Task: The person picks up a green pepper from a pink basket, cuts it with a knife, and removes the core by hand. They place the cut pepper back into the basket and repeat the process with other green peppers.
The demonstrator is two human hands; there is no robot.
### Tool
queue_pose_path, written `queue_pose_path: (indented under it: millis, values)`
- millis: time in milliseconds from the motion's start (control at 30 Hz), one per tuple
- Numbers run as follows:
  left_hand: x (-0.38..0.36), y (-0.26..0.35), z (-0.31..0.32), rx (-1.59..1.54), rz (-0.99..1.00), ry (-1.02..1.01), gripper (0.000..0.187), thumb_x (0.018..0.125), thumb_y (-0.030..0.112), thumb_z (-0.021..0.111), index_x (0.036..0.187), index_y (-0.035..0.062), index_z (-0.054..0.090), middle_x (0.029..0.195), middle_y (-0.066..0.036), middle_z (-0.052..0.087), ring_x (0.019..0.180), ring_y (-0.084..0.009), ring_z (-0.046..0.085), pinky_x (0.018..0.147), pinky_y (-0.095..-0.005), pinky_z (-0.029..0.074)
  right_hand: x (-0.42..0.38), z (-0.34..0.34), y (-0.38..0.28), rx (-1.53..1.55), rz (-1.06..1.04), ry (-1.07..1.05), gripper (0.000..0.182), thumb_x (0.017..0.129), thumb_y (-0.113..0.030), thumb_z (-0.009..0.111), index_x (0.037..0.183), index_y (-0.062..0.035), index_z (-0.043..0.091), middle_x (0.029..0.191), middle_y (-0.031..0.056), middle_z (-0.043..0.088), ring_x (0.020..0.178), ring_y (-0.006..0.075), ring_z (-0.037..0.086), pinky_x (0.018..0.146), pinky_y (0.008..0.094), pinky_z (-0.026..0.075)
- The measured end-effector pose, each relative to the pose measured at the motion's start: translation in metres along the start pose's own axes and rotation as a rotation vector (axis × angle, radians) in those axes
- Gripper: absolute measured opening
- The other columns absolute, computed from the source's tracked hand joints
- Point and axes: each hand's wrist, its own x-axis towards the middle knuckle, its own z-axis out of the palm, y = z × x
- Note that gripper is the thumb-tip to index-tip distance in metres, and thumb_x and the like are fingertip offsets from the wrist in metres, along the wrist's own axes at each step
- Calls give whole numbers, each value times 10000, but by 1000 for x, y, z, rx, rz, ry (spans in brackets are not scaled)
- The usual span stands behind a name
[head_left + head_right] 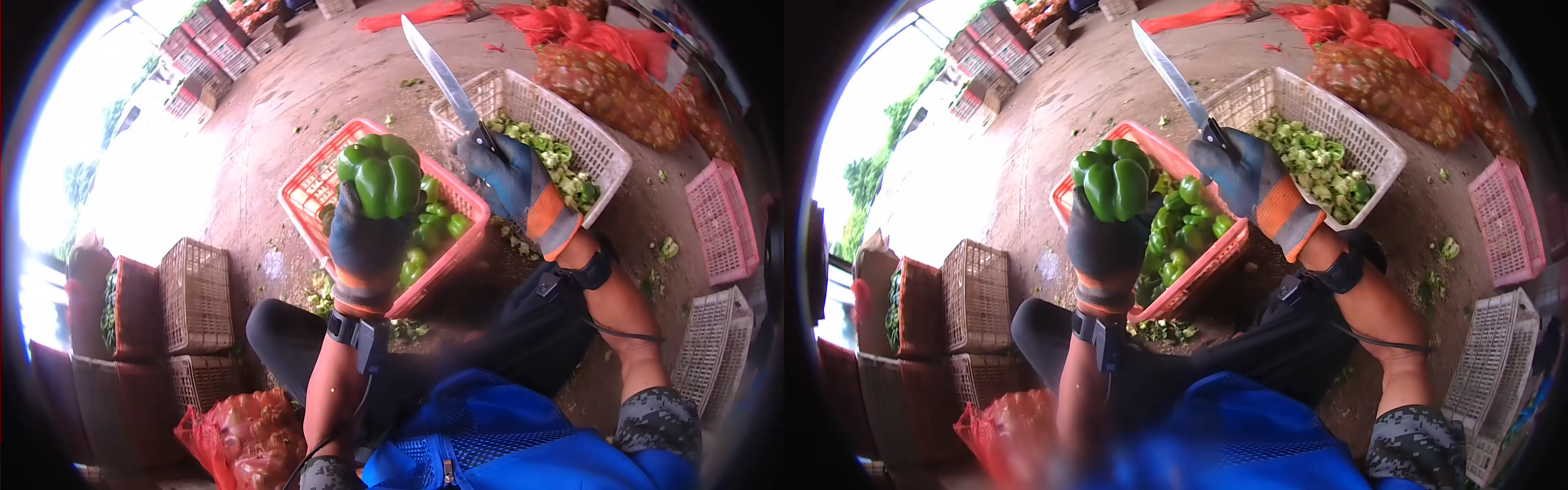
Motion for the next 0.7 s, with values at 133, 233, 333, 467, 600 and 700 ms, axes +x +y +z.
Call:
queue_pose_path:
  millis: [133,233,333,467,600,700]
  values:
    - [-9,3,-24,-14,10,43,391,1083,278,427,1407,65,479,1383,-85,573,1275,-232,558,1062,-398,454,4,34,-17,112,-100,-132,431,1066,-417,500,1113,-25,673,707,-21,542,620,65,451,560,248,376]
    - [-17,2,-47,-26,12,75,381,1089,265,410,1408,66,473,1384,-82,572,1274,-229,559,1059,-390,458,-4,56,-23,-78,-198,-196,420,1071,-400,501,1114,-18,671,693,-19,531,626,68,452,571,259,386]
    - [-25,0,-72,61,40,98,372,1094,252,393,1408,67,467,1385,-79,570,1272,-225,561,1056,-382,463,-16,73,-24,-209,-256,-266,391,1064,-360,532,1085,10,656,689,43,543,652,99,498,603,312,433]
    - [-28,-9,-103,-105,97,67,361,1102,234,370,1410,68,459,1387,-75,567,1270,-220,562,1052,-372,469,-21,90,-15,-273,-254,-335,326,1041,-296,585,1083,22,647,720,106,590,654,132,541,609,334,452]
    - [-34,6,-107,399,181,64,337,1095,177,374,1395,50,461,1378,-73,572,1249,-196,573,1047,-352,473,-25,107,-3,-258,-277,-348,257,1024,-229,600,1073,21,633,709,124,601,632,157,557,604,346,460]
    - [-36,19,-105,1087,260,96,330,1088,142,384,1395,42,455,1376,-75,573,1234,-182,580,1044,-334,476,-21,117,-4,-262,-258,-383,243,1017,-214,606,1059,25,625,704,131,603,624,182,574,598,357,463]
